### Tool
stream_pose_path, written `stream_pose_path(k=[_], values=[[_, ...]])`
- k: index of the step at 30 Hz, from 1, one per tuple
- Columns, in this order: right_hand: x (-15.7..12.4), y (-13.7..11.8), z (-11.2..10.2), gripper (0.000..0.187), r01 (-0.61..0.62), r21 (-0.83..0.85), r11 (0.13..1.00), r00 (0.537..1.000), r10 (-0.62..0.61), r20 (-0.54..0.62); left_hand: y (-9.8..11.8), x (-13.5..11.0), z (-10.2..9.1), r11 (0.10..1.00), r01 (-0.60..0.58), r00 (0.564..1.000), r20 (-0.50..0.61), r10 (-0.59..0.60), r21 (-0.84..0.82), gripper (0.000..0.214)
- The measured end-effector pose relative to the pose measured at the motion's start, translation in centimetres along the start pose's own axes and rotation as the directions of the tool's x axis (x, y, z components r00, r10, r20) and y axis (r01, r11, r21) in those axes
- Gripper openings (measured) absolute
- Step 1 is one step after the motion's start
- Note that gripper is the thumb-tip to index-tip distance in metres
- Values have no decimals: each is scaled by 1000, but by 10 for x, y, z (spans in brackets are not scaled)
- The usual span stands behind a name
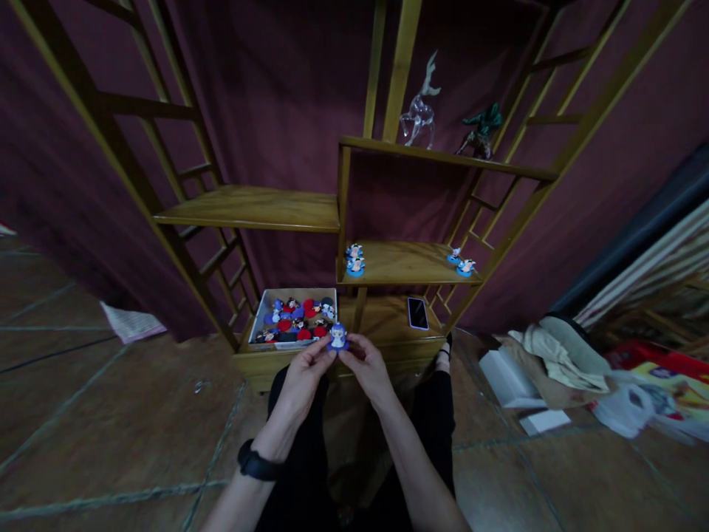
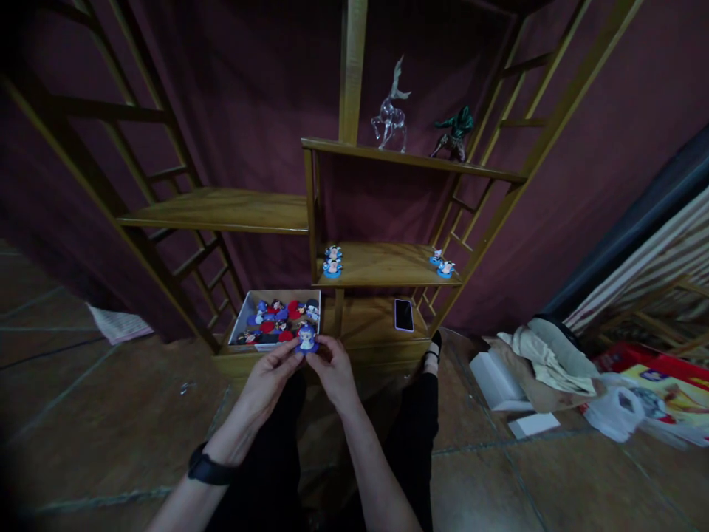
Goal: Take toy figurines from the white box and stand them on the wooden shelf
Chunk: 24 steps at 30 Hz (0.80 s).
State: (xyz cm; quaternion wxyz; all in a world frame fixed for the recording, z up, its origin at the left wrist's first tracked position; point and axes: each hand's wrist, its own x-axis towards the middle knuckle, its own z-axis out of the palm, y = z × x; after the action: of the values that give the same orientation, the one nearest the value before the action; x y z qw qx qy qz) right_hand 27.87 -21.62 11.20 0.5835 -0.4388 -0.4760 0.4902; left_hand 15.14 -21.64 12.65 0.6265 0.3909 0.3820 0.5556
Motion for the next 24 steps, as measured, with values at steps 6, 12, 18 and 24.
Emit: stream_pose_path(k=[6,12,18,24], values=[[0,13,12,33,-70,75,995,993,62,100,-16,5,-23,911,-161,977,-71,202,380,44],[-2,19,24,28,-136,169,976,987,119,106,-10,-3,-32,692,-317,922,39,385,649,38],[-1,30,33,27,-186,205,961,982,173,78,-17,-6,-45,162,-425,866,348,358,891,45],[-2,50,33,30,-242,250,937,970,235,60,-27,-3,-56,-108,-491,825,501,261,865,50]])
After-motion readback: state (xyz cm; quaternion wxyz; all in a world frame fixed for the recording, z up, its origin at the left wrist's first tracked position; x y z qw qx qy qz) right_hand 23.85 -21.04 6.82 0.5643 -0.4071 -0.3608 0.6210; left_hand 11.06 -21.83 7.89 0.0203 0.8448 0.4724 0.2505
